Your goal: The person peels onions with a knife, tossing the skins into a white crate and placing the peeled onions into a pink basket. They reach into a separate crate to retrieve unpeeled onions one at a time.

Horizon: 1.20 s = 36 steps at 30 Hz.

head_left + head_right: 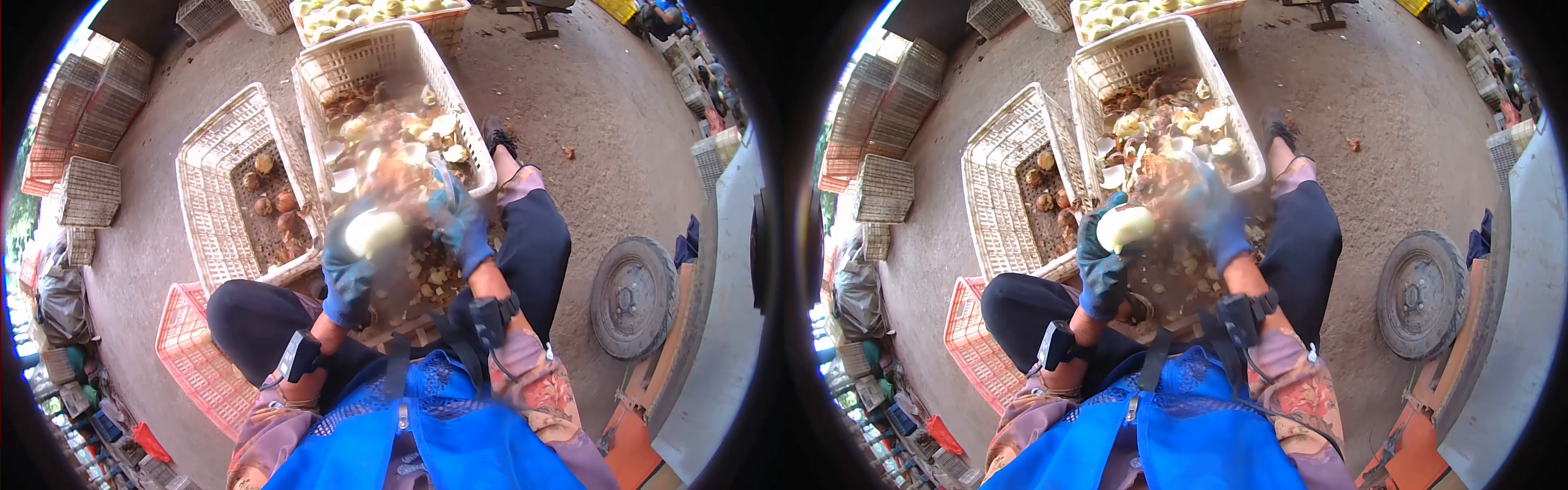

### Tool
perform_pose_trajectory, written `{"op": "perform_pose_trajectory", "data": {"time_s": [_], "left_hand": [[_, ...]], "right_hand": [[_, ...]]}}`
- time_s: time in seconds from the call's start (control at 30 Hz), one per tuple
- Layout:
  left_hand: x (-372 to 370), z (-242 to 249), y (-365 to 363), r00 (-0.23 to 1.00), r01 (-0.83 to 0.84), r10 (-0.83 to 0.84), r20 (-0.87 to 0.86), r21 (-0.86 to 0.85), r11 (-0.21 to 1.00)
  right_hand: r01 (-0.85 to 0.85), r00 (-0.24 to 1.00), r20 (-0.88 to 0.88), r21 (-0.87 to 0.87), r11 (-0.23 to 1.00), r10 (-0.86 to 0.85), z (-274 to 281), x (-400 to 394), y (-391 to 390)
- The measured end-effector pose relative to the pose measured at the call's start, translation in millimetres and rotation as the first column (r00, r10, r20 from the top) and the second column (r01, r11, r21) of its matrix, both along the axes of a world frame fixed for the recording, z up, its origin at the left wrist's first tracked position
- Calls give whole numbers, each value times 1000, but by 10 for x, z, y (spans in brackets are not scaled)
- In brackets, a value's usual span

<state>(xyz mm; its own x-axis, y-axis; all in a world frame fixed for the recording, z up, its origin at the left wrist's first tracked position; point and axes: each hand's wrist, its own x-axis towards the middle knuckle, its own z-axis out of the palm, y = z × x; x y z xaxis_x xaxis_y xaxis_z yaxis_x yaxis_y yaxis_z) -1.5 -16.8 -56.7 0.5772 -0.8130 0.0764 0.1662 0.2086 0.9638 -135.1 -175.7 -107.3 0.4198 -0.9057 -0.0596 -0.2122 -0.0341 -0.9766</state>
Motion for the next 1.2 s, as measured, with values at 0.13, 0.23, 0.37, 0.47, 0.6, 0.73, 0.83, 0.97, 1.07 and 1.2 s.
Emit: {"op": "perform_pose_trajectory", "data": {"time_s": [0.13, 0.23, 0.37, 0.47, 0.6, 0.73, 0.83, 0.97, 1.07, 1.2], "left_hand": [[43, -54, -40, 983, 11, -1, 182, -52, 999], [94, -32, -35, 928, -5, -3, 372, 20, 1000], [116, -93, -22, 841, -54, 10, 540, 66, 996], [104, -113, -7, 860, -58, 28, 509, 42, 997], [141, -95, 41, 819, -23, 21, 574, -3, 1000], [96, -185, 49, 771, -44, 14, 637, 31, 999], [40, -188, 18, 741, -64, 24, 672, 34, 997], [79, -175, 9, 720, -82, 30, 694, 42, 996], [63, -162, -6, 742, -80, 33, 670, 40, 996], [17, -31, 15, 934, -22, 29, 356, -24, 999]], "right_hand": [[-225, 914, 396, 320, 920, 86, 648, -2, 424], [-178, 968, 178, 4, 984, 175, 633, -13, 444], [-362, 929, -291, -575, 734, 230, 831, -128, 338], [-516, 836, -488, -546, 660, 249, 860, -160, 325], [-590, 787, -557, -555, 586, 265, 805, -191, 274], [-631, 733, -627, -486, 604, 261, 663, -186, 258], [-620, 700, -687, -450, 643, 194, 671, -103, 328], [-491, 733, -655, -320, 810, 185, 687, 0, 395], [-403, 843, -398, -24, 915, 361, 365, 23, 207], [-319, 946, 206, 469, 823, 249, 391, -70, 167]]}}
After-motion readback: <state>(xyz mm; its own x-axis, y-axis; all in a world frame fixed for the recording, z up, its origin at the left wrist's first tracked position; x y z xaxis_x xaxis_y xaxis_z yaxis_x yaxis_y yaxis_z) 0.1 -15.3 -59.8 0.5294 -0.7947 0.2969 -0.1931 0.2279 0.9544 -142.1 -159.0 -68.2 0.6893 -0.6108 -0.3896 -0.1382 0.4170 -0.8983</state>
